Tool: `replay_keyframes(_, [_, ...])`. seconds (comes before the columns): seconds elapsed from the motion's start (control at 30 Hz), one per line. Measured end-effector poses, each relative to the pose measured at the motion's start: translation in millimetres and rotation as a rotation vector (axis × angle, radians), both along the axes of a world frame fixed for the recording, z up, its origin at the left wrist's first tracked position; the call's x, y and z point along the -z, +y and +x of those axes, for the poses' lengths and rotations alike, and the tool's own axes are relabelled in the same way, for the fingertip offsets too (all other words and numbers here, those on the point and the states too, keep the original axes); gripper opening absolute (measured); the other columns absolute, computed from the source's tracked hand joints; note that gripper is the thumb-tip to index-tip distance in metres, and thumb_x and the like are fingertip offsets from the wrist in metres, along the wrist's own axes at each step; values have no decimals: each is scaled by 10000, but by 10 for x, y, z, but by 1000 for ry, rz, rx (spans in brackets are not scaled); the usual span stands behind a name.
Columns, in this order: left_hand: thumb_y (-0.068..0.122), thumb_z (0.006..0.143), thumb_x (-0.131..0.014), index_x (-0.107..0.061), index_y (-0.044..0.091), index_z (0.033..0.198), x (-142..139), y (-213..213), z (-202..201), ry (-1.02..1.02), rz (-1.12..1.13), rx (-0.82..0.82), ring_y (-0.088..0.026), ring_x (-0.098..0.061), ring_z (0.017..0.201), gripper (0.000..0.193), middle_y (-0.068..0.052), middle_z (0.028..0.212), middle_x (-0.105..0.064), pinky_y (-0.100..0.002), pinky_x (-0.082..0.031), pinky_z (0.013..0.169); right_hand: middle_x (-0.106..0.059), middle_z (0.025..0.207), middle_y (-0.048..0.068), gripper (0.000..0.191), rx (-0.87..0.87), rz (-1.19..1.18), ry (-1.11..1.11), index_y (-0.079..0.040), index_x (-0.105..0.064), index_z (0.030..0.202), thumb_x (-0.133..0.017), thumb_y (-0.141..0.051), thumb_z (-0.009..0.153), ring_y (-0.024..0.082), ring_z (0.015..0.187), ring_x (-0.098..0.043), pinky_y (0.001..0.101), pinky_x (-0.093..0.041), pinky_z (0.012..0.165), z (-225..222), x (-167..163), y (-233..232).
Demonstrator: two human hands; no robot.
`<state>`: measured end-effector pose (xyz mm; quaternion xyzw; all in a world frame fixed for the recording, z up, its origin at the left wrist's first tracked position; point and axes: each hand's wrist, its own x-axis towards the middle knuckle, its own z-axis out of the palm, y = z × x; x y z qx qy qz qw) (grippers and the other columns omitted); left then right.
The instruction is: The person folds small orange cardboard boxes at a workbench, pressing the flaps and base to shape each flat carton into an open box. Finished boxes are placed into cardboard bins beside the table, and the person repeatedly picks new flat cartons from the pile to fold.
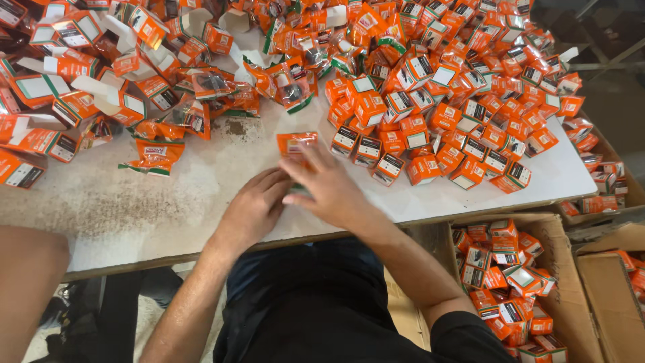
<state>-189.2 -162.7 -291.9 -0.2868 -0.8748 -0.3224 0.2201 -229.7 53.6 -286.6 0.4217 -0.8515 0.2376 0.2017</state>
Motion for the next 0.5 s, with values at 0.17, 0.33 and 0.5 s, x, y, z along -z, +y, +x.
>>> replay_keyframes(0.17, [6,827,-718,-702,37,1143,-371,-423,-133,35,37,-252,-395,-652,1104,318,-176,1189,-699,-463,-530,953,-512,1375,137,449,211,139,-132,-198,-673,1261,-755,-452,900,387,1316,-479,555,-391,1090,-21,66,-125])
replay_keyframes(0.33, [-19,948,-729,-666,10,1158,-924,-884,-237,234,111,-421,-381,-667,1079,222,-172,1163,-684,-451,-540,928,-525,1236,208,402,205,56,-118,-155,-659,1059,-809,-424,799,435,1212,-469,597,-358,1021,128,106,-23])
replay_keyframes(0.5, [-7,975,-660,-703,47,1150,-1447,-970,-640,190,69,-626,-357,-662,1048,188,-156,1118,-673,-465,-525,889,-629,1304,167,287,-89,-186,-170,-57,-543,1191,-668,-103,936,395,1211,-602,480,-477,1044,278,238,-37])
